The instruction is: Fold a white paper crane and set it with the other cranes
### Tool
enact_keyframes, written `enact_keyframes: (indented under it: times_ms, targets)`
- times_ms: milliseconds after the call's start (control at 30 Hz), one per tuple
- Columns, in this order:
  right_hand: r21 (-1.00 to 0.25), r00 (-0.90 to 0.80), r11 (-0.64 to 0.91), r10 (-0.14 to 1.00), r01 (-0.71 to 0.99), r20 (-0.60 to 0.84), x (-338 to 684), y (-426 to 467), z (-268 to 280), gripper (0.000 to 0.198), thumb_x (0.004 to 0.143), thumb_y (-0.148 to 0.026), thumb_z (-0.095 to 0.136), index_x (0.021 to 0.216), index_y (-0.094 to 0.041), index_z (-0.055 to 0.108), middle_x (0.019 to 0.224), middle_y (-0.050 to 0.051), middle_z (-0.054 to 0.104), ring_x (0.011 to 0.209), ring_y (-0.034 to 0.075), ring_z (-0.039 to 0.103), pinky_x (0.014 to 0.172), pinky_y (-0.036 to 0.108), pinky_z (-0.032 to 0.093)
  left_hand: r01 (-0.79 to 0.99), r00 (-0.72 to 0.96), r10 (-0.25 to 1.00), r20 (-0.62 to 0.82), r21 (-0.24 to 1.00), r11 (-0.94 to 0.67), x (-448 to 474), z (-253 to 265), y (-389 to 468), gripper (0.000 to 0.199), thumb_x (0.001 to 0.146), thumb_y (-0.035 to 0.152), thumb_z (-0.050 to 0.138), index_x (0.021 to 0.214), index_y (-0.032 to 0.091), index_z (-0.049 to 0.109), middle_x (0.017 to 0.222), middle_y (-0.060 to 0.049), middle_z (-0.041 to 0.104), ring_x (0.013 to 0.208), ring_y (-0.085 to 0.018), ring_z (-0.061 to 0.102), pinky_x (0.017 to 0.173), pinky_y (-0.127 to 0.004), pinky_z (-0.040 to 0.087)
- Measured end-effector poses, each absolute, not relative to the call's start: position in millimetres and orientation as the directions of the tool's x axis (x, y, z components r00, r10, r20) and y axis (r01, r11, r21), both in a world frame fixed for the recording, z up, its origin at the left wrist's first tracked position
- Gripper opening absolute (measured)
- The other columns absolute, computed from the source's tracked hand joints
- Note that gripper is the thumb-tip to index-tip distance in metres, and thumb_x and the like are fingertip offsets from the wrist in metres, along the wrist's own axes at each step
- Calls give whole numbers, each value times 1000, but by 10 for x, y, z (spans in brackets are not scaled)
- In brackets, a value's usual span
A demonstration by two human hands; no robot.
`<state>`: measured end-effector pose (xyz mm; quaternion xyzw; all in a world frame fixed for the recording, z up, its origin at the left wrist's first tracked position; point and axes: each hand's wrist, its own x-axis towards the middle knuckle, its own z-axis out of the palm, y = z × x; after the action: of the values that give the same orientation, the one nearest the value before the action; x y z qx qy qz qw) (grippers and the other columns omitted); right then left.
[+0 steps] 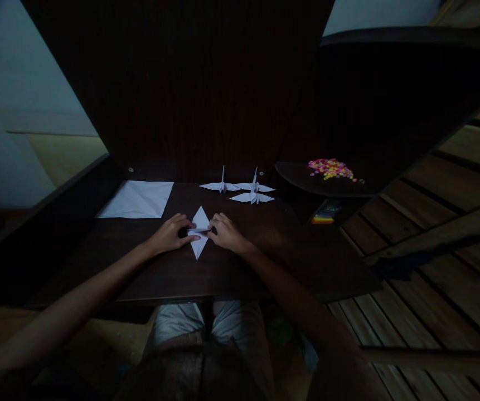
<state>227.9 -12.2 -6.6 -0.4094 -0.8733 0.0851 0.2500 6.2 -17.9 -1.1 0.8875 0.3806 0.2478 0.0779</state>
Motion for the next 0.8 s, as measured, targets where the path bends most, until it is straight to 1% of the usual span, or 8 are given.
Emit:
enact_keyframes:
  times_ms: [167, 233, 367, 433, 533, 633, 733, 800]
  targets:
    - [-323, -568, 658, 752, 681, 335, 2300, -187, -25, 28, 76, -39, 71, 85, -14, 64, 90, 8, 56, 89, 21, 50, 82, 34, 44, 661, 585, 719, 375, 292, -691, 55, 2, -246, 38, 84, 52, 58, 95, 16, 64, 93, -8, 60, 89, -23, 55, 86, -37, 45]
    - [-312, -570, 654, 755, 689, 325, 2307, -215, -15, 32, 76, -43, 71, 88, -14, 65, 91, 8, 55, 90, 22, 50, 83, 35, 44, 673, 583, 726, 364, 284, -683, 52, 12, -273, 42, 82, 54, 58, 97, 16, 65, 93, -9, 60, 89, -24, 55, 86, -38, 45]
    - [-306, -526, 613, 787, 729, 324, 2305, -265, -33, 32, 75, -41, 72, 94, -15, 66, 95, 8, 55, 92, 22, 49, 85, 36, 43, 697, 579, 736, 350, 256, -670, 50, 31, -326, 56, 72, 64, 64, 102, 16, 66, 96, -10, 60, 93, -28, 55, 89, -42, 44]
    - [-313, -495, 584, 807, 749, 321, 2299, -282, -51, 32, 74, -39, 73, 95, -16, 66, 97, 8, 56, 94, 23, 49, 86, 37, 43, 708, 582, 734, 350, 226, -669, 54, 37, -350, 60, 70, 66, 64, 103, 16, 66, 98, -11, 60, 96, -29, 54, 90, -44, 43]
    - [-300, -475, 567, 816, 767, 328, 2298, -299, -68, 31, 73, -38, 74, 96, -17, 67, 98, 9, 56, 95, 24, 49, 86, 38, 43, 735, 582, 738, 342, 166, -657, 58, 43, -382, 60, 72, 66, 61, 106, 16, 65, 101, -12, 59, 99, -31, 53, 89, -45, 44]
    - [-258, -511, 599, 791, 758, 335, 2319, -326, -60, 35, 77, -41, 71, 102, -17, 68, 99, 10, 56, 95, 24, 49, 85, 38, 44, 748, 601, 738, 307, 108, -654, 49, 52, -413, 54, 78, 58, 61, 113, 16, 63, 105, -13, 58, 100, -31, 53, 90, -45, 43]
    - [-200, -574, 644, 756, 738, 313, 2350, -373, -37, 45, 80, -47, 65, 113, -16, 65, 107, 12, 57, 99, 25, 49, 86, 39, 44, 734, 640, 718, 275, 59, -677, 32, 65, -452, 50, 83, 50, 58, 122, 19, 59, 106, -13, 58, 100, -30, 53, 91, -45, 43]
    - [-153, -607, 663, 739, 733, 292, 2364, -403, -27, 47, 84, -47, 61, 119, -17, 62, 117, 14, 57, 105, 27, 49, 87, 41, 44, 723, 658, 706, 263, 41, -689, 24, 70, -481, 53, 83, 53, 56, 125, 20, 57, 107, -14, 58, 102, -31, 53, 90, -47, 43]
